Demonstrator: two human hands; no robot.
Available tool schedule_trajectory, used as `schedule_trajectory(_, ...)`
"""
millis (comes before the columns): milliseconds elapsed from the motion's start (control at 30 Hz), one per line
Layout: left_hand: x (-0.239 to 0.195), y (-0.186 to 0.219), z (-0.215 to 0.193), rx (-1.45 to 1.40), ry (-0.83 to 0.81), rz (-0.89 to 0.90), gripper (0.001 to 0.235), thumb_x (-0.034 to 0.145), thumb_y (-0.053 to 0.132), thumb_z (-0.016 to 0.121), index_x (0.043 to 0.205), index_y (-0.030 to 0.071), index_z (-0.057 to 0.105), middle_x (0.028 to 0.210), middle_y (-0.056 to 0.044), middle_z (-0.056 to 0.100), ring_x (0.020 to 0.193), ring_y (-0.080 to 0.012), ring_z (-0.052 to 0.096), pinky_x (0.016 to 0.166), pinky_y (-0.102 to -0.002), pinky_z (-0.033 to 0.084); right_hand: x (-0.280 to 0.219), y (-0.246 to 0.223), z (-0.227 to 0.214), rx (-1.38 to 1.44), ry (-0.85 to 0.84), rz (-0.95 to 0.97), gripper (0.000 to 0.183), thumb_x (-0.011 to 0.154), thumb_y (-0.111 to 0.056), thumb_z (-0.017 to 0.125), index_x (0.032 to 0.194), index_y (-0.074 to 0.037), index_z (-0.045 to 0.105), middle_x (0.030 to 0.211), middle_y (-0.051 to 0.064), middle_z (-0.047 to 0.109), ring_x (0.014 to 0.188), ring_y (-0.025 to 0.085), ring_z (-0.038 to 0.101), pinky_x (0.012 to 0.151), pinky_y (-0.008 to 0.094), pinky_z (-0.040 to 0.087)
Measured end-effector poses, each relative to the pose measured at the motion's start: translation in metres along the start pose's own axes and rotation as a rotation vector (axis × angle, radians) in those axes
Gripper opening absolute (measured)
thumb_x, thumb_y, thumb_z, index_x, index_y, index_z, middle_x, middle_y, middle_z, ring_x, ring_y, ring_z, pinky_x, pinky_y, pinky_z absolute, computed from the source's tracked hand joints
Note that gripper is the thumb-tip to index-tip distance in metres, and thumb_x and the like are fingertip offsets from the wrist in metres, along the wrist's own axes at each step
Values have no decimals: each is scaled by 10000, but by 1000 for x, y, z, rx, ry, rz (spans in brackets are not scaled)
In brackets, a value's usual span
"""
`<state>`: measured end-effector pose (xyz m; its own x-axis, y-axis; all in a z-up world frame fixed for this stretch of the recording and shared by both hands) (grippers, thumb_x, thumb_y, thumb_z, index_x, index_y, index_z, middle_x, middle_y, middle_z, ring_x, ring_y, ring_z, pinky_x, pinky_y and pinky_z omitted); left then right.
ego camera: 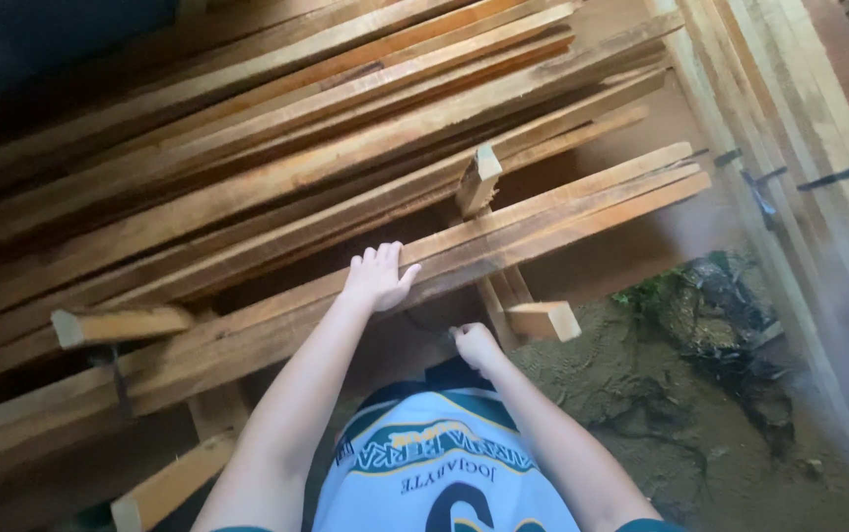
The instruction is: The person secures a stack of wooden planks using a thin, dark strap. They wrap the strap around the planks and tie it into a knot to hold them together.
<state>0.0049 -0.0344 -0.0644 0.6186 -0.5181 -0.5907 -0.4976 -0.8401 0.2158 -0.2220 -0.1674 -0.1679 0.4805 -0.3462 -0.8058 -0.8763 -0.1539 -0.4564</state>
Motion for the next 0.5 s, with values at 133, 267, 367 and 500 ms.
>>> schedule_trajectory(133,30,-15,-3,-76,31,-71,634,1024,646,217,1284,224,612,1271,-50,652,1241,-306,615,1025,-508,455,56,14,37,228,34,108,407,1006,-356,598,1254,-55,713,1015,185,775,928,298,762,615,452,628)
schedule_trajectory(267,63,-48,19,-285,-75,-292,713,973,696,298,1234,174,707,1285,-104,711,1274,-304,638,1049,-509,455,30,-20,35,527,-5,188,369,1023,-213,517,1313,8,572,1009,142,697,804,207,677,630,313,589)
schedule_trajectory(367,92,-63,46,-409,-252,-331,761,919,624,408,1304,31,689,1405,-196,638,1378,-338,554,1141,-506,411,41,-25,38,825,-71,130,266,980,-123,561,1165,48,643,919,136,718,735,243,718,561,291,582)
schedule_trajectory(500,84,-32,20,-519,-534,-297,810,913,519,425,1467,-60,542,1590,-223,454,1520,-345,372,1292,-460,232,27,-70,21,615,-191,83,284,1066,-100,400,1188,19,628,993,166,682,782,218,641,690,331,571)
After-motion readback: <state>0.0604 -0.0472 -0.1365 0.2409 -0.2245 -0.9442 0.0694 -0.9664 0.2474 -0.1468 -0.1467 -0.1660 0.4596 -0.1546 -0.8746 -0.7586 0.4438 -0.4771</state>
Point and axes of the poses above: each hand's wrist, its own x-axis towards the middle knuckle, its own z-axis out of the palm, y = z × x, the point moved 7 cm from there along x, towards the middle knuckle
